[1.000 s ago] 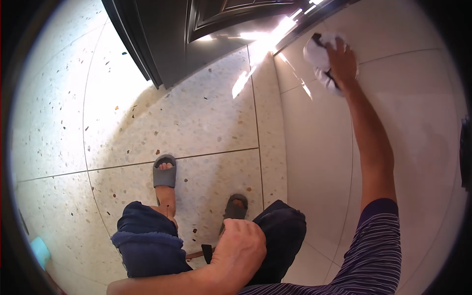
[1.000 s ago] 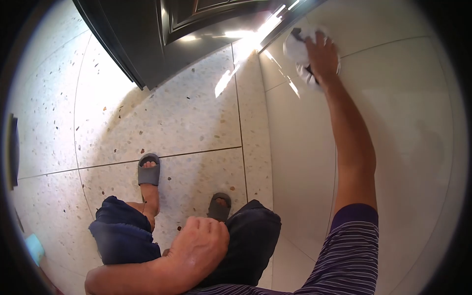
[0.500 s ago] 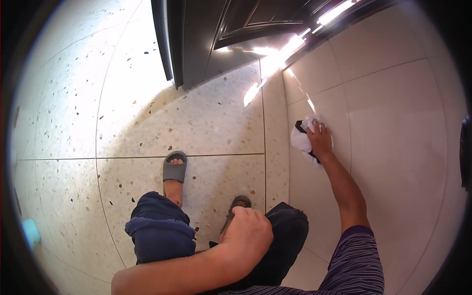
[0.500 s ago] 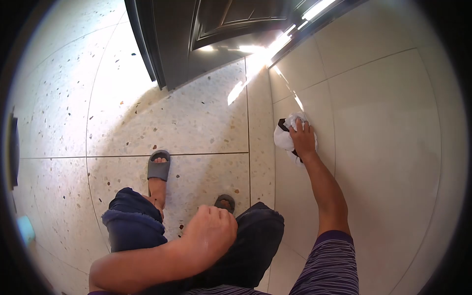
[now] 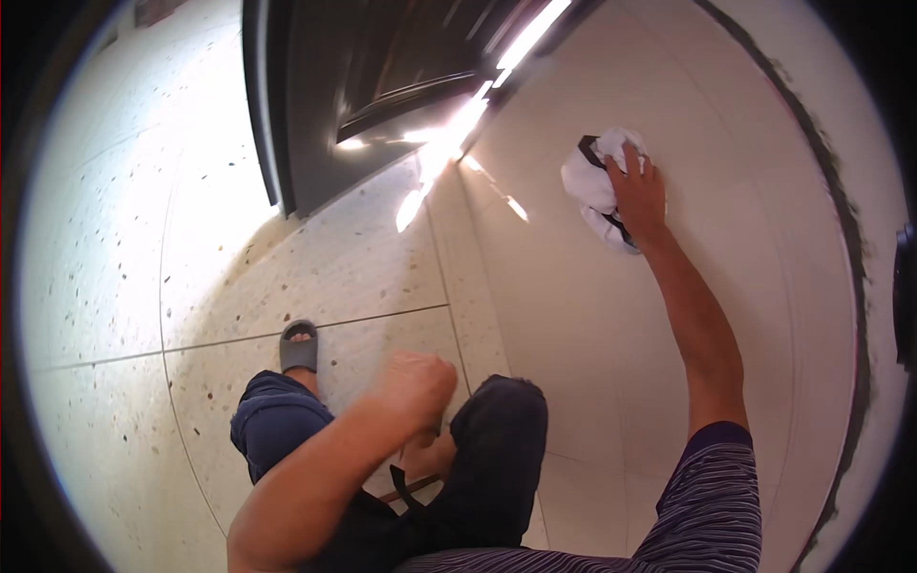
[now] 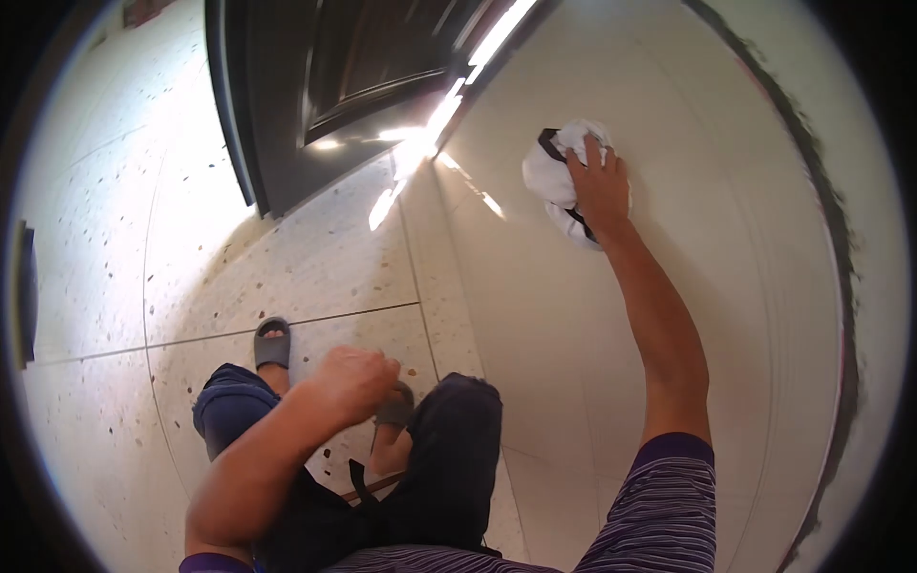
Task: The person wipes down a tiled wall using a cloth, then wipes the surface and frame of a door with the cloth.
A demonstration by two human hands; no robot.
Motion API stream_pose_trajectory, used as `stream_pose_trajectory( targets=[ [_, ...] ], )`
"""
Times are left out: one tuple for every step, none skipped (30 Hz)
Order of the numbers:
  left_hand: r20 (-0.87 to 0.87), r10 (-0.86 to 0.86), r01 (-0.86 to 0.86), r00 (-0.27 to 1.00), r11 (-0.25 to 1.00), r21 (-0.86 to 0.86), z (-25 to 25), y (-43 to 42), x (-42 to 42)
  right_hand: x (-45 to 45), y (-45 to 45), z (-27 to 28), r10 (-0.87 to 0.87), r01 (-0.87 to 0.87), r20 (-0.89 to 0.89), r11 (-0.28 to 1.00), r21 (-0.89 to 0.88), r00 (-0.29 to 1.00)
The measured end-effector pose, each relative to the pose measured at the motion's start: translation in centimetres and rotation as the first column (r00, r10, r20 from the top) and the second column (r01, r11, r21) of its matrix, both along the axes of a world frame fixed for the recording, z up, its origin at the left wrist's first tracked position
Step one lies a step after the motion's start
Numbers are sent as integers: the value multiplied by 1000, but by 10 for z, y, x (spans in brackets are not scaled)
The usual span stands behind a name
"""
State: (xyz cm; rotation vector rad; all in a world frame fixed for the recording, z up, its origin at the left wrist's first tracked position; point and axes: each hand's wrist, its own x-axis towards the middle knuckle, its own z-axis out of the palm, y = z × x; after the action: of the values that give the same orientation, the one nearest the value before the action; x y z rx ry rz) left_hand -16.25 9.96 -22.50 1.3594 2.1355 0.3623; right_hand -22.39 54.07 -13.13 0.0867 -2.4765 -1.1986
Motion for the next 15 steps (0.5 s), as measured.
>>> stream_pose_trajectory(
  targets=[
    [1, 28, -28, 1000, 1000, -3, 2, -1, 1, 18, -8, 19, -22, 22, 4, 999, 38, 1000],
    [-20, 4, -4, 1000, 1000, 16, 4, -2, 0, 37, -10, 37, -45, 46, -18, 997, 56, 999],
    [-30, 12, -11, 999, 999, 33, 4, -5, -2, 56, -12, 51, -5, 9, -51, 997, 73, 999],
    [-39, 21, -20, 999, 999, 47, 4, -8, -4, 76, -18, 66, 37, -30, -82, 996, 90, 996],
    [-58, 9, -5, 998, 998, 61, 5, -10, -6, 100, -24, 83, 58, -51, -116, 996, 68, 992],
    [-67, 32, -30, 997, 999, 31, 5, -10, -8, 125, -33, 99, 45, -34, -134, 996, 82, 990],
    [-75, 51, -51, 996, 999, 3, 7, -10, -9, 152, -41, 114, 20, -9, -158, 998, 69, 987],
    [-89, 28, -26, 996, 999, 20, 11, -12, -10, 180, -47, 127, -9, 20, -181, 998, 56, 983],
    [-88, 36, -36, 995, 999, 7, 16, -14, -10, 209, -53, 139, -50, 55, -182, 998, 23, 982],
    [-89, 41, -42, 995, 999, -7, 18, -14, -10, 240, -60, 150, -82, 91, -198, 995, 37, 977],
    [-103, 8, -8, 995, 1000, 7, 18, -13, -10, 270, -69, 159, -113, 120, -213, 993, 19, 970],
    [-116, 29, -24, 993, 999, 43, 16, -14, -9, 299, -78, 167, -141, 144, -226, 990, -2, 964],
    [-128, 54, -44, 990, 996, 78, 15, -16, -8, 328, -86, 172, -191, 196, -250, 981, -3, 949],
    [-140, 35, -23, 989, 996, 89, 15, -16, -7, 358, -89, 175, -207, 216, -264, 976, 5, 942],
    [-144, 29, -16, 989, 996, 88, 15, -17, -6, 390, -91, 178, -211, 227, -293, 974, 22, 932]
  ],
)
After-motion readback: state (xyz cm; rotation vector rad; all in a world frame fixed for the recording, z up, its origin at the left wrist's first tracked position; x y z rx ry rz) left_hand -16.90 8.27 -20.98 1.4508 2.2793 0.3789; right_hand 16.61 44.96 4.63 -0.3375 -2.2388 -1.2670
